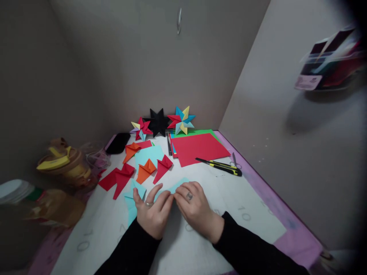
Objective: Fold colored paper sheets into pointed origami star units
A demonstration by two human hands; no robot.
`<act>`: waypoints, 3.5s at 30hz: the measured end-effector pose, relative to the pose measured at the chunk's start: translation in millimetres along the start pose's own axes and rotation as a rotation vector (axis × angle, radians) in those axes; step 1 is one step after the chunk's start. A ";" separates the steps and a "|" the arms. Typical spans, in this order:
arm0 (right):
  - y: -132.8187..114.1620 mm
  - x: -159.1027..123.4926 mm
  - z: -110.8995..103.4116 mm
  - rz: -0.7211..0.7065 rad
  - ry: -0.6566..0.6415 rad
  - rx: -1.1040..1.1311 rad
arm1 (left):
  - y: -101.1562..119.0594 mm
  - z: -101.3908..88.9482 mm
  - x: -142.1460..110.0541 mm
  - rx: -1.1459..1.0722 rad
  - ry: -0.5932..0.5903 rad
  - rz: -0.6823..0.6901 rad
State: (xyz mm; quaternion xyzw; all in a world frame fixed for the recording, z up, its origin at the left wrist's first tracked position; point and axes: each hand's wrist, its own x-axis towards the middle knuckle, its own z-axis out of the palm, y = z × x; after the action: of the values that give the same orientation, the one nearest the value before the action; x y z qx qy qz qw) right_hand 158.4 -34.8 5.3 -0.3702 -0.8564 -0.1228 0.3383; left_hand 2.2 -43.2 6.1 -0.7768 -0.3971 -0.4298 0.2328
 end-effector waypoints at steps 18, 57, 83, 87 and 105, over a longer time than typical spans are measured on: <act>18.8 -2.7 -7.2 0.092 0.076 -0.061 | -22.8 -8.8 11.4 -0.048 -0.029 -0.071; 6.7 0.9 -6.2 -0.010 0.040 0.058 | -11.9 -8.4 7.6 -0.070 -0.123 0.023; 6.5 1.7 -4.3 0.091 0.134 0.057 | -15.7 -8.2 9.3 -0.040 -0.048 -0.018; -4.8 1.9 -0.7 0.087 0.117 0.104 | -5.2 -7.4 7.6 -0.097 -0.038 -0.060; 77.4 -5.7 -17.8 0.433 0.387 0.062 | -44.0 -12.5 8.1 -0.198 -0.002 -0.240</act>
State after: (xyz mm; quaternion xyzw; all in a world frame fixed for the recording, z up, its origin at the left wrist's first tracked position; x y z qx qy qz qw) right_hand 225.5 7.7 11.6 -0.5034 -0.6805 -0.0898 0.5248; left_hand -37.3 -23.3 20.4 -0.7434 -0.4429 -0.4908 0.1017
